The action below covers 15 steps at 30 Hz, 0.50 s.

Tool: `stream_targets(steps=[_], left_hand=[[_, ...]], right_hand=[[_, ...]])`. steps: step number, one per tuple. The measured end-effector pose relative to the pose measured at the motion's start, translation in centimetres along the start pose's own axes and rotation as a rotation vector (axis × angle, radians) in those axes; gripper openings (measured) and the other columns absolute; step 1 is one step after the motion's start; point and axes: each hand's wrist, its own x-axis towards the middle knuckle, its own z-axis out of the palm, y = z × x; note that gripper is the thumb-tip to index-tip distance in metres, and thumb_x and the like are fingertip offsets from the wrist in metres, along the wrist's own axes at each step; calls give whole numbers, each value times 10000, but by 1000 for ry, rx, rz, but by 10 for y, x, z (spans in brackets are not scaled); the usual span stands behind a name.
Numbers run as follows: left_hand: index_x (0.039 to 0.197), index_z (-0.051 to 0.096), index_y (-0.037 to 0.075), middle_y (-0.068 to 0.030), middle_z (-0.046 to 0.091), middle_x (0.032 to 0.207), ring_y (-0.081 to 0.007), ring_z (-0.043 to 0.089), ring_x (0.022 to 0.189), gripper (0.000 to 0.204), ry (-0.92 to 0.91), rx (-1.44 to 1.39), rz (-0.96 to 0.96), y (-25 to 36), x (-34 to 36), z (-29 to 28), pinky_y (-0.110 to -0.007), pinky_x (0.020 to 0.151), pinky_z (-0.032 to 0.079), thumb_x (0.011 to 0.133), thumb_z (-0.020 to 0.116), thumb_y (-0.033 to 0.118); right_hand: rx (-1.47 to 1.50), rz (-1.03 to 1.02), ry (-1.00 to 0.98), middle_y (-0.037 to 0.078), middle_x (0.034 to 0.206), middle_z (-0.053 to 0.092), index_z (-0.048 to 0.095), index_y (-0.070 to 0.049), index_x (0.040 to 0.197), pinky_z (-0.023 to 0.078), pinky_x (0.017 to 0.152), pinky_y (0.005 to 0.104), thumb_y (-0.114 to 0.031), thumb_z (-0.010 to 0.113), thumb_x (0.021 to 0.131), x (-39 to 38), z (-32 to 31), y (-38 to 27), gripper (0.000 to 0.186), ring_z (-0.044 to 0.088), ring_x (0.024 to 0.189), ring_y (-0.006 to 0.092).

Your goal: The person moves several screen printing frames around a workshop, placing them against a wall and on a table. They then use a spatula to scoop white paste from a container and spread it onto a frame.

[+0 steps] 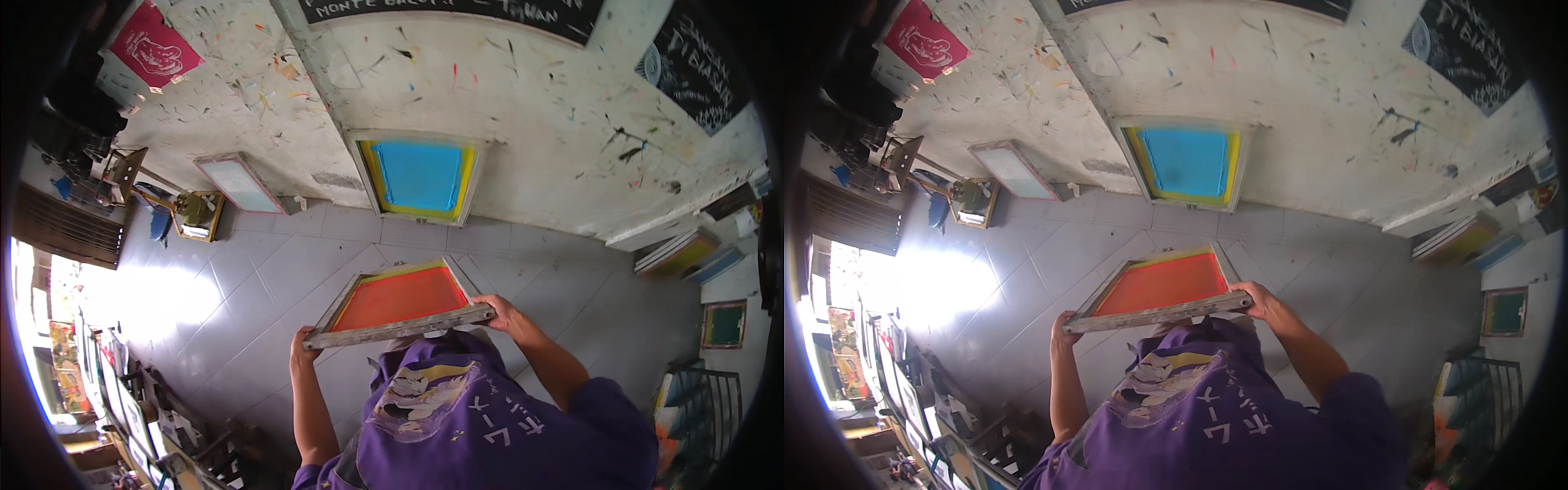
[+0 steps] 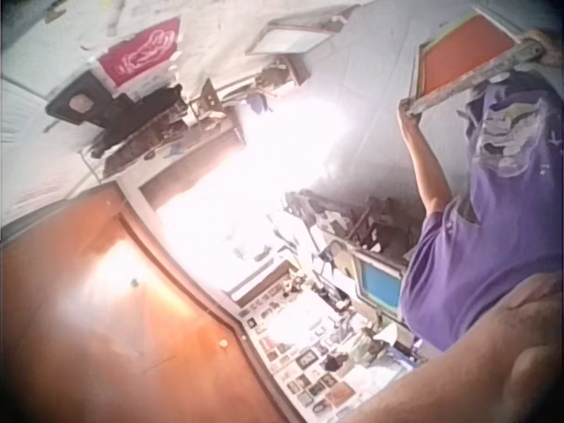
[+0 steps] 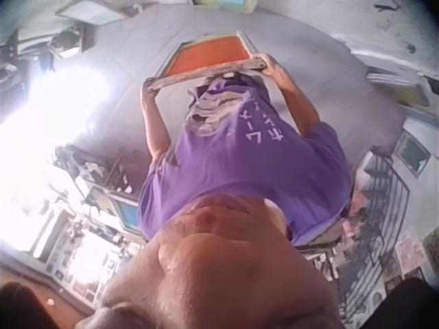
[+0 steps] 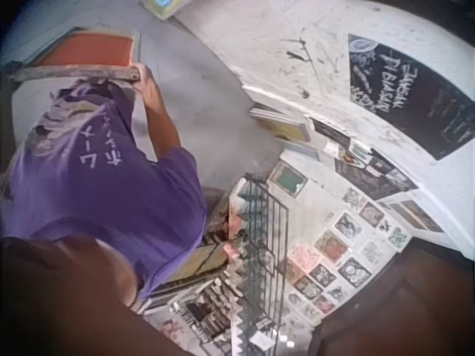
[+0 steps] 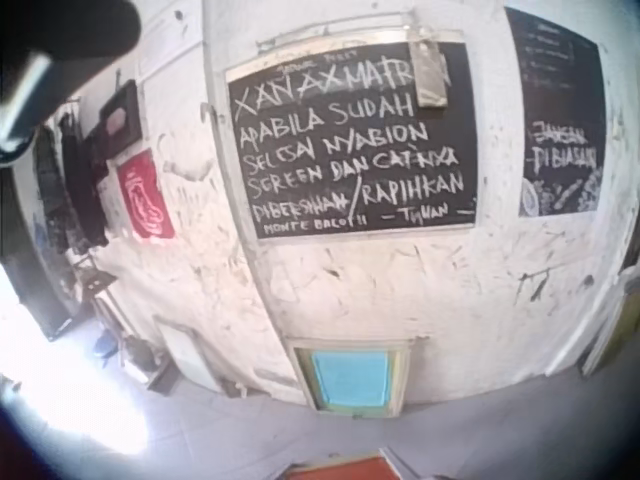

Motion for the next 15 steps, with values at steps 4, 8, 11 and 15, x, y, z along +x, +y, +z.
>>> stream_targets(steps=[4, 8, 11, 15], left_hand=[[937, 534, 2, -96, 592, 802, -281, 606, 715, 164, 21, -160, -155, 43, 107, 63, -441, 775, 562, 814, 574, 103], [1117, 524, 8, -117, 618, 1110, -191, 585, 1073, 262, -96, 574, -22, 68, 164, 119, -343, 968, 506, 920, 502, 179], [1086, 499, -16, -159, 579, 1102, -287, 577, 1065, 271, -3, 99, -185, 78, 183, 175, -431, 1024, 469, 863, 540, 134], [1071, 479, -58, -213, 550, 1116, -379, 565, 1098, 294, -122, 156, -107, 86, 205, 238, -513, 1090, 416, 852, 531, 132]], right_hand=[[18, -147, 138, 165, 944, 650, 576, 46, 1036, 614, 682, 449, -204, 585, 860, 33, -12, -37, 306, 673, 795, 306], [155, -157, 166, 191, 960, 669, 575, 64, 1069, 633, 703, 434, -222, 562, 848, 67, -18, -69, 362, 687, 796, 318], [225, -167, 155, 200, 955, 670, 575, 70, 1072, 637, 720, 423, -254, 553, 856, 90, -17, -93, 390, 692, 803, 320], [304, -169, 236, 226, 1016, 654, 547, 86, 1123, 634, 763, 441, -255, 545, 852, 116, -17, -132, 436, 696, 866, 353]])
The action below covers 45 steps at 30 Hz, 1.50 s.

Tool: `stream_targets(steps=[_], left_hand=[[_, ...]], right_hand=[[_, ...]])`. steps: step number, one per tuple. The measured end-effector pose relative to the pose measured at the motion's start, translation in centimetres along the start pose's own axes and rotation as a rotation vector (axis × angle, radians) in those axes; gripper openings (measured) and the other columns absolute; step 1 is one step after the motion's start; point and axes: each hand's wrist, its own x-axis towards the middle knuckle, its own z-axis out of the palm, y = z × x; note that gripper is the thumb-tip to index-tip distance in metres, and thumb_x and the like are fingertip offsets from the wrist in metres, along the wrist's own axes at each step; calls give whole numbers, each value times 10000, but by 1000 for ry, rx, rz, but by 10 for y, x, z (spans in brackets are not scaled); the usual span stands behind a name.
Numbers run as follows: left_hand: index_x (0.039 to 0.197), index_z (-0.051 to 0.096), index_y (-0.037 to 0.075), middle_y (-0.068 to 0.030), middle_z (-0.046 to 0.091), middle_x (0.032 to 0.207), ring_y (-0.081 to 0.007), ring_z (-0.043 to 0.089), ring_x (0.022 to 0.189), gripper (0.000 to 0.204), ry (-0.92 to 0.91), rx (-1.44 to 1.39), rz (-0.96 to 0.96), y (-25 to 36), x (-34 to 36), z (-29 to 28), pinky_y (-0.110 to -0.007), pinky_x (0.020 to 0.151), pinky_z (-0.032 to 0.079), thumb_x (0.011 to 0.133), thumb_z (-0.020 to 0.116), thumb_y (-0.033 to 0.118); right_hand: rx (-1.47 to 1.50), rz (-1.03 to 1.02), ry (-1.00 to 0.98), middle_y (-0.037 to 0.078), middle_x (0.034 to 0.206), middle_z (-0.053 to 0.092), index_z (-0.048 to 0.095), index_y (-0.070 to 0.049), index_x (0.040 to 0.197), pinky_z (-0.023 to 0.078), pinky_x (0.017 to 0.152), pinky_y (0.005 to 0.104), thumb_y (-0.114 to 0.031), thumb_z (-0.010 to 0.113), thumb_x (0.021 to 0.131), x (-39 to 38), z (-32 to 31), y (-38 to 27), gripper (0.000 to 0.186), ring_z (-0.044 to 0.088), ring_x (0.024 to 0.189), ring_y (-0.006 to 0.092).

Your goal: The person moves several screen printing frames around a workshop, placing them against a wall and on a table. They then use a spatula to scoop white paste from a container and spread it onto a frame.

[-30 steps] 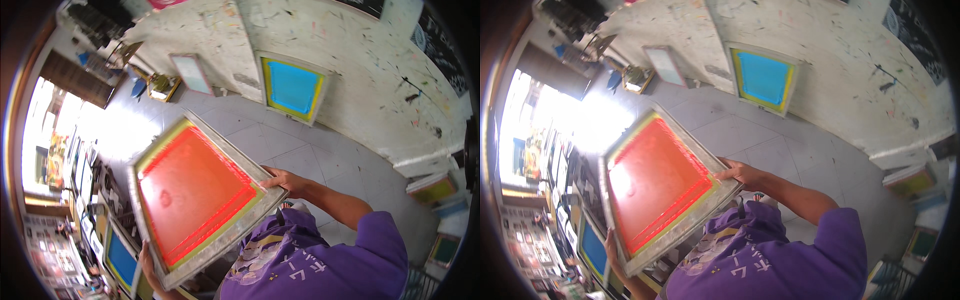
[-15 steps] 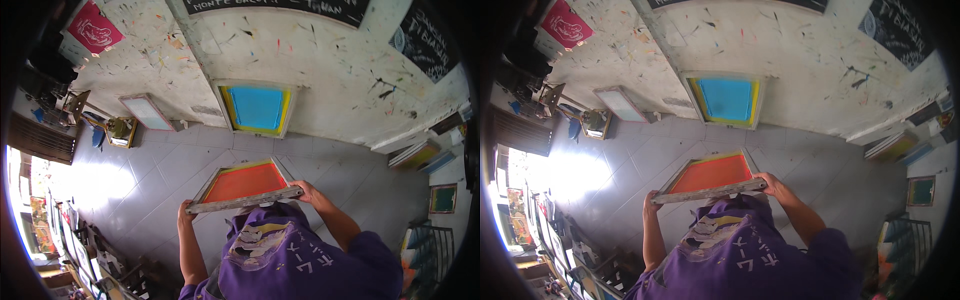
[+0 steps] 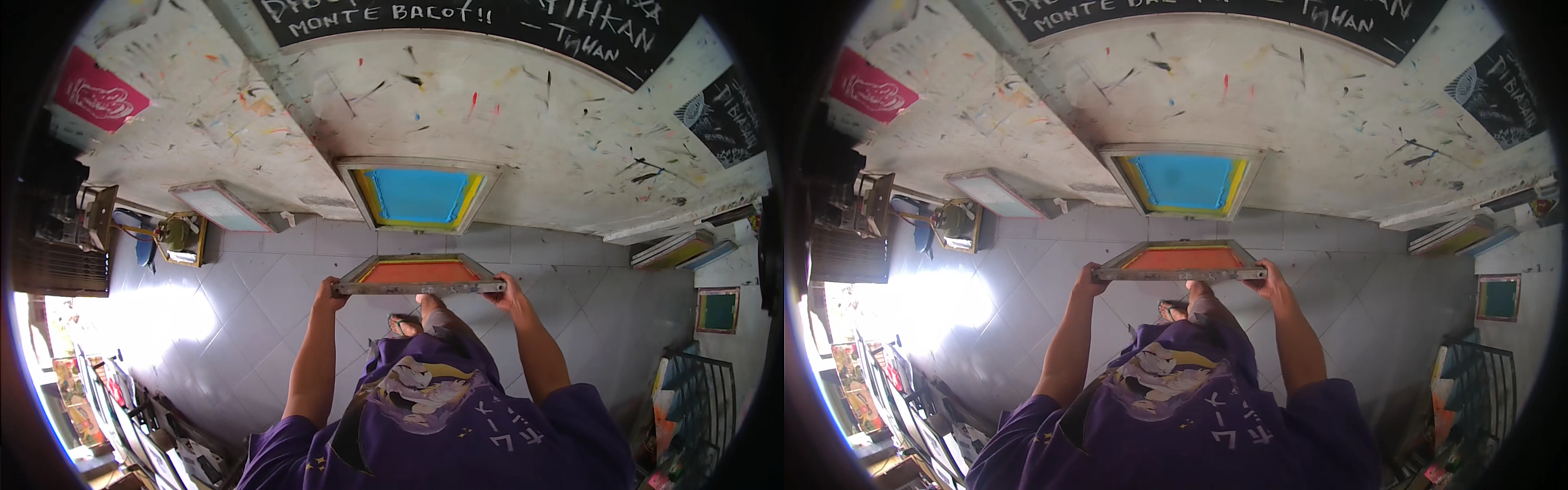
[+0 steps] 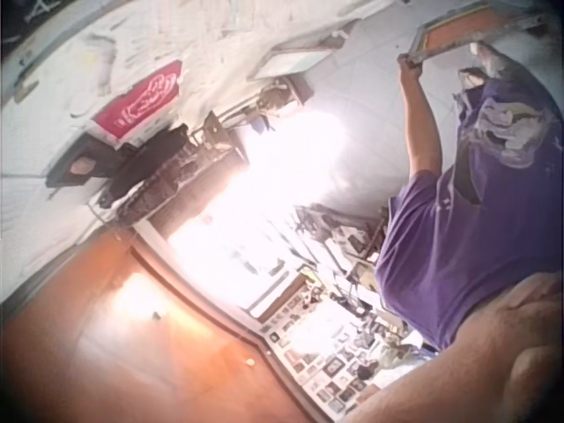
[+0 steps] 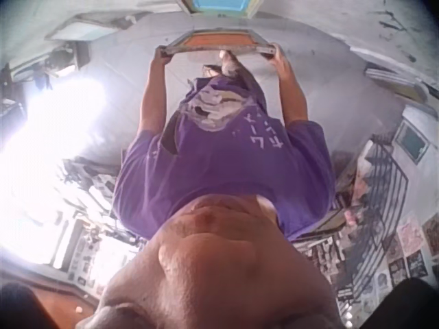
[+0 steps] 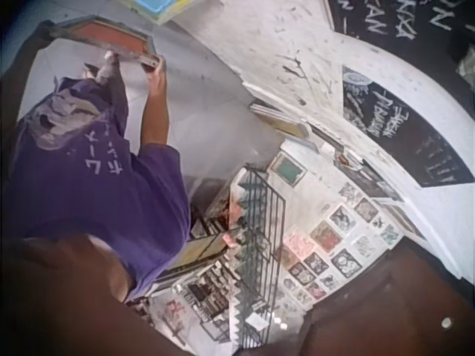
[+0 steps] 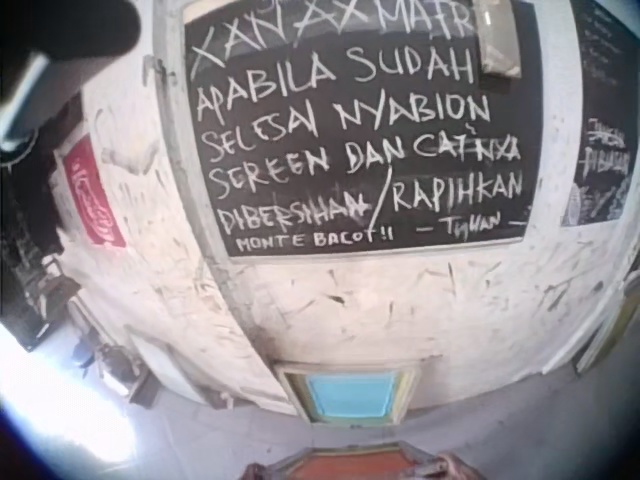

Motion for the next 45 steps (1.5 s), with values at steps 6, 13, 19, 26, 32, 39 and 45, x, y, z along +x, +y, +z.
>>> stream_targets(steps=[6, 13, 19, 26, 32, 39, 45], left_hand=[[1127, 454, -93, -278, 508, 1263, -421, 529, 1176, 376, 35, -94, -24, 23, 36, 64, -551, 1095, 396, 874, 493, 182], [1319, 355, -155, -309, 429, 1375, -424, 410, 1319, 535, -9, -118, -14, 33, 80, 97, -526, 1176, 283, 942, 404, 222], [1380, 303, -146, -301, 414, 1414, -437, 434, 1304, 557, 20, -71, 11, 47, 109, 130, -564, 1139, 325, 985, 364, 243], [1414, 295, -73, -284, 411, 1407, -435, 451, 1286, 572, -24, -40, 93, 66, 132, 157, -591, 1118, 347, 1004, 415, 308], [1502, 230, 50, -243, 317, 1484, -429, 465, 1288, 642, -103, -3, 129, 89, 152, 188, -586, 1077, 407, 1012, 480, 383], [1552, 140, 101, -205, 305, 1537, -393, 484, 1302, 723, -203, 216, 165, 88, 113, 207, -516, 1089, 423, 1000, 533, 353], [1553, 200, 142, -165, 389, 1513, -380, 540, 1246, 660, -57, 284, 58, 43, 88, 128, -492, 1027, 462, 1003, 490, 361]], right_hand=[[41, -27, 11, 236, 1140, 611, 485, 100, 1237, 590, 860, 469, -272, 465, 902, 39, 28, -44, 500, 661, 974, 382], [79, -42, 73, 256, 1206, 581, 455, 98, 1271, 557, 914, 488, -275, 429, 932, 74, 50, -80, 505, 618, 1056, 419], [105, -130, 120, 277, 1171, 577, 432, 116, 1230, 583, 884, 513, -253, 443, 930, 102, 58, -102, 476, 643, 1021, 434], [106, -203, 158, 336, 1235, 511, 333, 132, 1243, 613, 808, 499, -393, 405, 1004, 115, 90, -128, 581, 677, 910, 456], [-7, -297, 322, 284, 1204, 567, 223, 0, 1475, 609, 818, 455, -573, 392, 1001, 116, 143, -160, 763, 689, 972, 410], [-487, -310, 339, 216, 1187, 600, 348, -54, 1445, 611, 722, 409, -500, 455, 1003, 122, 143, -132, 637, 707, 928, 332], [-1775, -449, 301, 225, 1129, 666, 646, -40, 1176, 511, 905, 441, -475, 577, 886, 129, 68, -14, 527, 647, 1051, 370]])
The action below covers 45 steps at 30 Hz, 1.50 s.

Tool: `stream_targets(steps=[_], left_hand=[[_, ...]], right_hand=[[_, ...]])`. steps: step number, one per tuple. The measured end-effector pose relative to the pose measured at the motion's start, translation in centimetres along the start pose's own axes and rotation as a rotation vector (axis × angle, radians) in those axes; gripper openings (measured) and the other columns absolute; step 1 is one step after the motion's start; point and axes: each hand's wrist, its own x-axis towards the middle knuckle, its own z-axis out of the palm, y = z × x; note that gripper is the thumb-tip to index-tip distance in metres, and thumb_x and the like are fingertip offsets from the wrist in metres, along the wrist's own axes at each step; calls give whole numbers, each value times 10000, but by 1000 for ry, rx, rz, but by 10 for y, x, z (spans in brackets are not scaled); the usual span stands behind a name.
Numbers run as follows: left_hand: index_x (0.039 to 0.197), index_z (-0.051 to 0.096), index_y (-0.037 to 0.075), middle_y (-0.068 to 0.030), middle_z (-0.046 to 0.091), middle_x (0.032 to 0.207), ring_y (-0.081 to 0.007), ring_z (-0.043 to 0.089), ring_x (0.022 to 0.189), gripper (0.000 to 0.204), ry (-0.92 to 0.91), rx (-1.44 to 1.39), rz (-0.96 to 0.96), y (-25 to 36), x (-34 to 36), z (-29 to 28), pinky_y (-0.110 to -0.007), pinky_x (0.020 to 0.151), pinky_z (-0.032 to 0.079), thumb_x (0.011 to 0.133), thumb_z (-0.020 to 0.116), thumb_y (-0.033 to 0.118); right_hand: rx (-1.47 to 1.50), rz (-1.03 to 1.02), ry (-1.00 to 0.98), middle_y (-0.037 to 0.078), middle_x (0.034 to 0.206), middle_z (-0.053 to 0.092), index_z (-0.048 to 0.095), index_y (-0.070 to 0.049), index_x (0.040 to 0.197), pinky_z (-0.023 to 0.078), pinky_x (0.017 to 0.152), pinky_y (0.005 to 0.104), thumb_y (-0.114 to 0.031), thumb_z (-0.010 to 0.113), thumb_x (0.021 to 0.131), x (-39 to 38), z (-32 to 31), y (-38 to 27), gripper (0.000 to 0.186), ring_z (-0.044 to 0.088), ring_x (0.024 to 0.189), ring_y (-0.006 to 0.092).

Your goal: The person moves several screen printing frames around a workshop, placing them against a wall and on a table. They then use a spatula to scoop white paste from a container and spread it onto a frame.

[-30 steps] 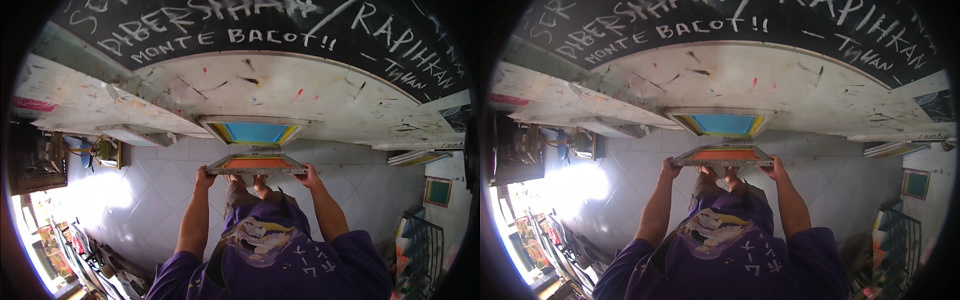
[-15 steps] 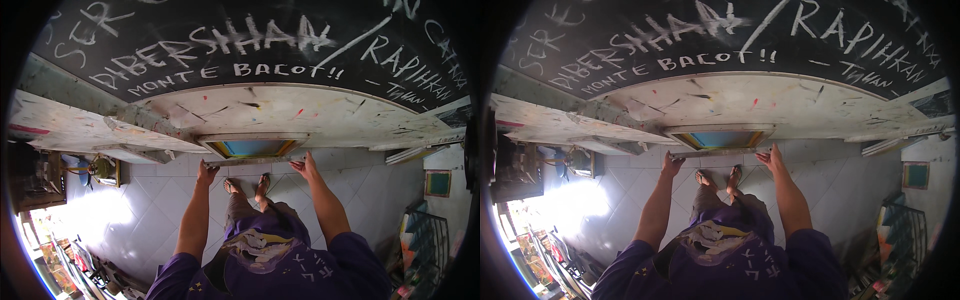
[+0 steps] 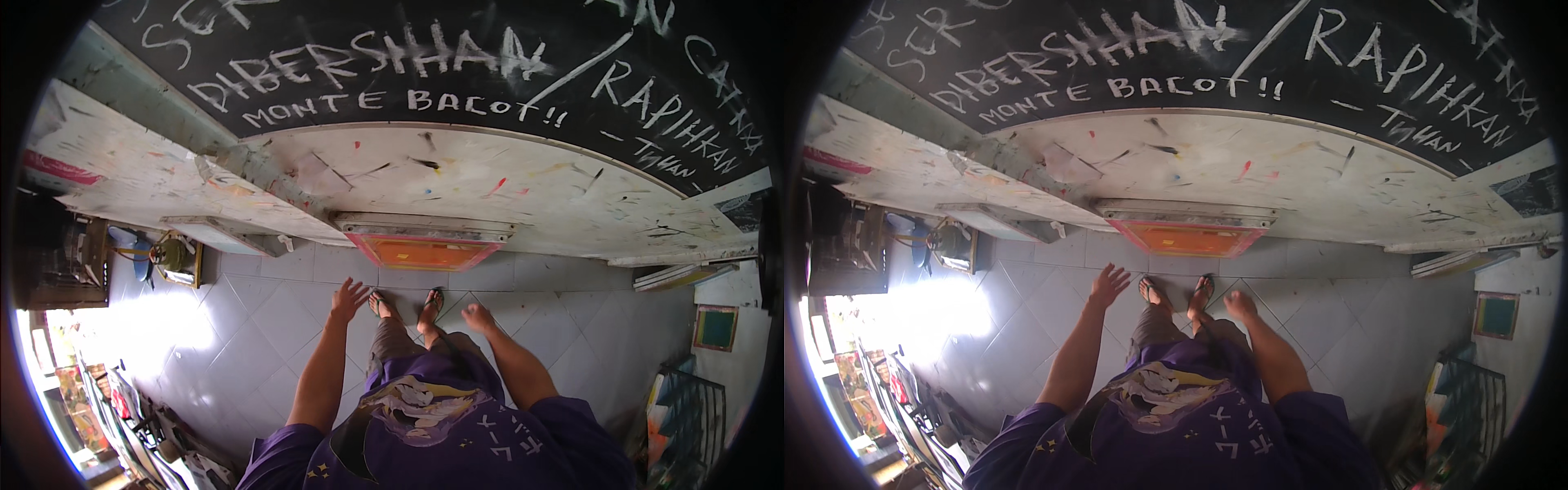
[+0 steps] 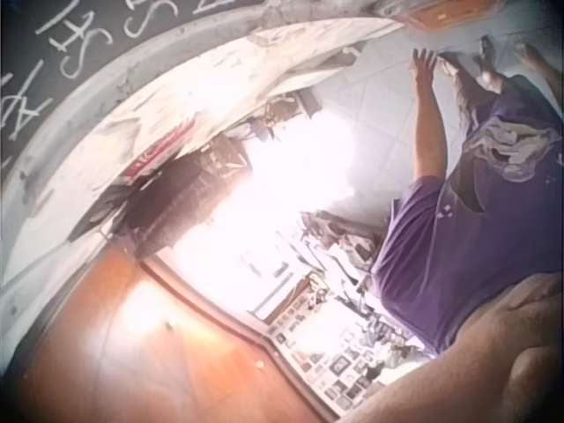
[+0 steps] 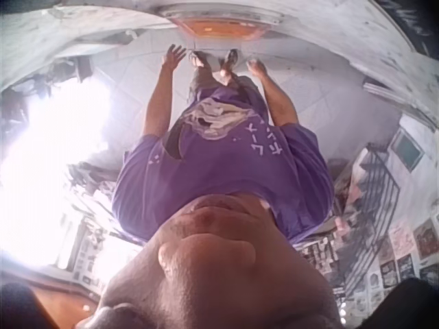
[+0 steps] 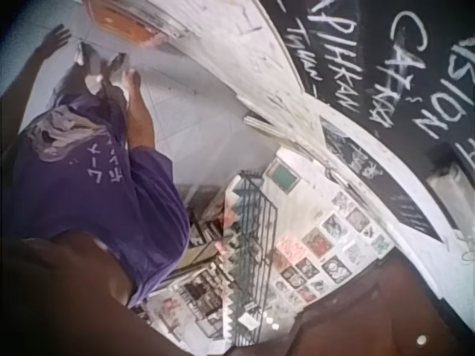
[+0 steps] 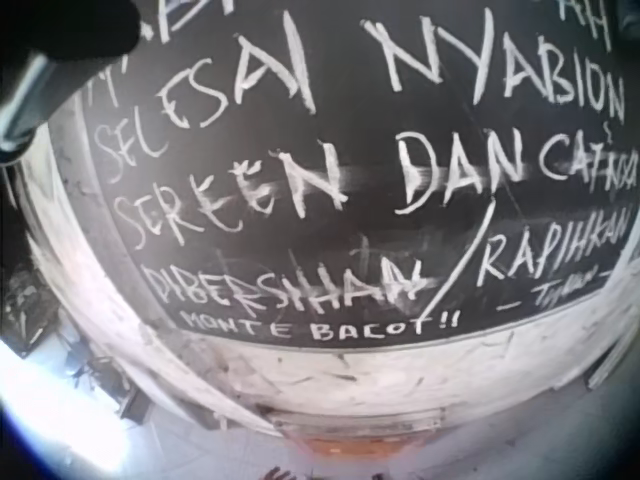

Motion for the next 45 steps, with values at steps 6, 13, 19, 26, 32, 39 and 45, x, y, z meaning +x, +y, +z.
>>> stream_targets(steps=[6, 13, 19, 26, 32, 39, 45], left_hand=[[1352, 434, 121, -112, 547, 1322, -308, 601, 1151, 634, 225, 650, -146, -125, -45, -131, -431, 912, 514, 819, 700, 337], [1436, 412, 176, -81, 548, 1354, -339, 528, 1253, 465, 71, 994, -321, -232, -129, -186, -484, 941, 496, 983, 443, 275], [1337, 589, 63, -137, 717, 1030, -214, 697, 810, 540, 656, 191, 110, -253, -200, -151, -358, 682, 571, 918, 633, 399], [1380, 540, 34, -180, 698, 1156, -210, 712, 841, 595, 837, 6, 422, -391, -321, -189, -324, 762, 559, 936, 620, 424], [817, 694, 81, -20, 549, 574, -144, 516, 529, 353, 1310, -575, 36, -621, -440, -215, -331, 473, 427, 908, 610, 411], [1383, 500, 100, -101, 625, 1223, -264, 666, 971, 497, 1394, -1320, 69, -768, -521, -161, -442, 818, 517, 968, 557, 366], [1412, 437, 68, -157, 597, 1320, -314, 669, 1037, 507, 1332, -1639, 186, -743, -495, -158, -491, 891, 517, 989, 537, 328]], right_hand=[[119, 277, -238, 189, 988, 712, 675, -12, 1077, 508, 924, 432, -463, 609, 843, -53, 68, 45, 513, 661, 1015, 381], [191, 287, -267, 115, 719, 671, 663, -7, 894, 543, 505, 360, -287, 610, 875, -15, 16, 90, 285, 684, 569, 242], [-1, 199, -291, 171, 867, 690, 642, 6, 1120, 576, 552, 404, -278, 586, 916, 40, -42, 53, 354, 702, 660, 288], [-352, -41, -241, 170, 887, 701, 657, 32, 1066, 559, 476, 348, -241, 524, 947, 27, 0, -94, 327, 714, 653, 279], [-237, -302, -565, 116, 824, 670, 586, -12, 1144, 541, 470, 320, -284, 547, 956, -87, 192, -189, 333, 690, 598, 250], [-711, -846, -1146, 119, 858, 708, 654, 1, 1134, 571, 552, 319, -268, 605, 950, -286, 381, -160, 329, 723, 693, 219], [-1046, -755, -1443, 209, 1053, 700, 557, 20, 1301, 604, 646, 403, -289, 615, 956, -310, 477, -184, 467, 724, 806, 300]])
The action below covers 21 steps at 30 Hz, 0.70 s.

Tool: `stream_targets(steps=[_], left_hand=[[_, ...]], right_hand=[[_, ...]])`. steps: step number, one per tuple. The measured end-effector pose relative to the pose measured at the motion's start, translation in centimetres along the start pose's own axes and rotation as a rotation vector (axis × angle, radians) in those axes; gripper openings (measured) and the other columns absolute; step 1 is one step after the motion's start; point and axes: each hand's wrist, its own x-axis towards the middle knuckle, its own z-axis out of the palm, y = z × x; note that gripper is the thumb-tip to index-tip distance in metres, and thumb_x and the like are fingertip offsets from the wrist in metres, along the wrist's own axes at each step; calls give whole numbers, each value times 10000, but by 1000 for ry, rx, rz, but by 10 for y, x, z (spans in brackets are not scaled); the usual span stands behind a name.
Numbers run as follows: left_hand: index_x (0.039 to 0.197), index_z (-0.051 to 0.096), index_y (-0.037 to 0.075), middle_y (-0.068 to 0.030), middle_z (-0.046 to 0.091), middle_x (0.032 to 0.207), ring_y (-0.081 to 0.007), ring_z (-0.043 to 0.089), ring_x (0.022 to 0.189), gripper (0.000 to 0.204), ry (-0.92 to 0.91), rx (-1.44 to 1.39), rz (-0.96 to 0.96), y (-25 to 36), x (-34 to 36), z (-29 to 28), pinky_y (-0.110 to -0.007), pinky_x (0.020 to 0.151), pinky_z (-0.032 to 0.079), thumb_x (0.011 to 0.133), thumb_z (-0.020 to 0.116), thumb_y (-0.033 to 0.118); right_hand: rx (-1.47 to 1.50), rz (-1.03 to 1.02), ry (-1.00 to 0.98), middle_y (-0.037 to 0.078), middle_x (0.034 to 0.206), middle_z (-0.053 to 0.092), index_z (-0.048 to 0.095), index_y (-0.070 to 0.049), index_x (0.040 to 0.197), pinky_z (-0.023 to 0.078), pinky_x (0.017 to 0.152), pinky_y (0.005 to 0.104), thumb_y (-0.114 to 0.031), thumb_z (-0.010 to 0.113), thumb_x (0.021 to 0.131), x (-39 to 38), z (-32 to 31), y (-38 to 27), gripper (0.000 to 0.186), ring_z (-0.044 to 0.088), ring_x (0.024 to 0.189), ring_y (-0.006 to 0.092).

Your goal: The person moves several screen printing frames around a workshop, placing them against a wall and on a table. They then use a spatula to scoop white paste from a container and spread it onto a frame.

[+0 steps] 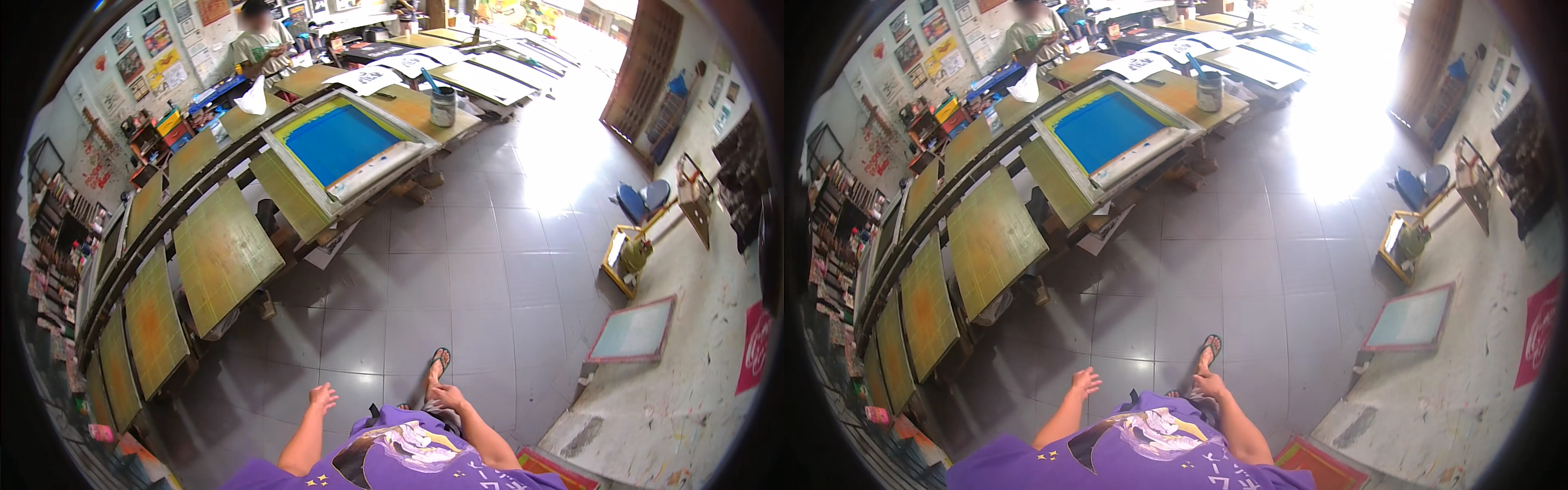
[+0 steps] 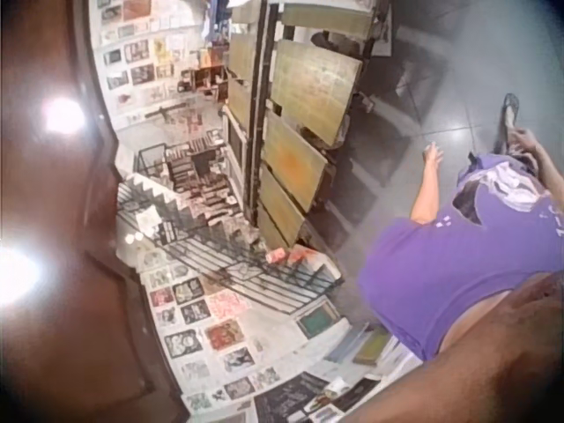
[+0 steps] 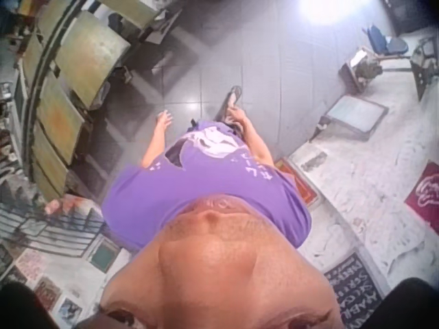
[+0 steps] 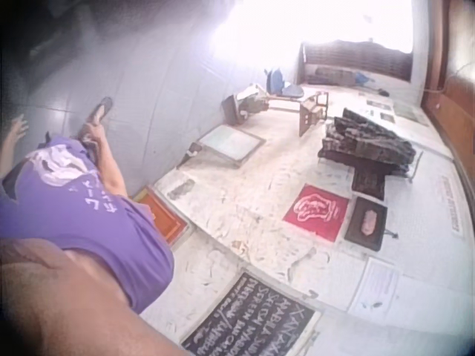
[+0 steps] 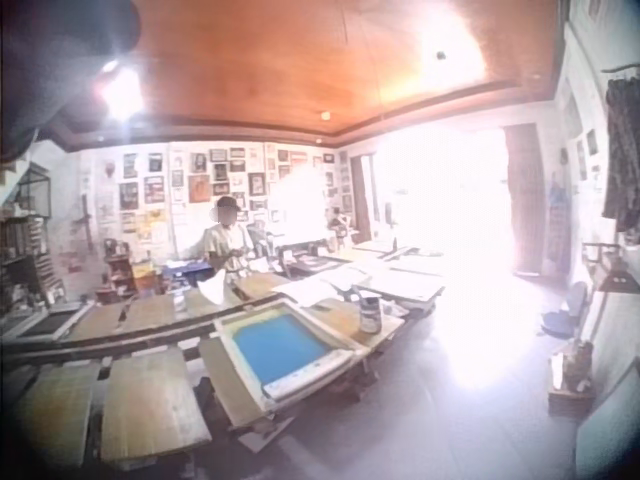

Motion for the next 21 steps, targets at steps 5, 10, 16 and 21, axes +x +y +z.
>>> stream_targets(steps=[5, 10, 16, 21], left_hand=[[1359, 500, 44, -132, 661, 1215, -248, 699, 933, 456, 15, -114, 8, 38, -8, 84, -402, 780, 550, 983, 564, 293], [1164, 655, 44, -77, 728, 1014, -138, 706, 812, 283, 53, -133, 392, 170, -23, 146, -242, 594, 509, 988, 573, 251], [1100, 675, 37, -57, 725, 969, -116, 686, 769, 247, 90, -327, 672, 320, -63, 168, -234, 630, 508, 1003, 559, 233], [1117, 658, 59, -55, 707, 1005, -115, 676, 788, 269, 106, -348, 628, 404, -74, 166, -233, 666, 514, 991, 588, 286]], right_hand=[[336, 189, 362, 210, 1020, 695, 585, 65, 1183, 597, 574, 348, -378, 485, 1015, -20, -118, -43, 484, 718, 698, 304], [127, 193, 561, 219, 917, 705, 609, 88, 1146, 587, 530, 350, -277, 636, 946, -7, -213, -92, 418, 719, 676, 293], [39, 98, 404, 207, 868, 704, 585, 61, 1209, 579, 529, 334, -263, 679, 919, 64, -254, -224, 446, 710, 661, 262], [-110, -351, 358, 157, 804, 693, 612, 72, 1117, 575, 548, 321, -280, 625, 959, 129, -234, -420, 385, 672, 622, 209]])
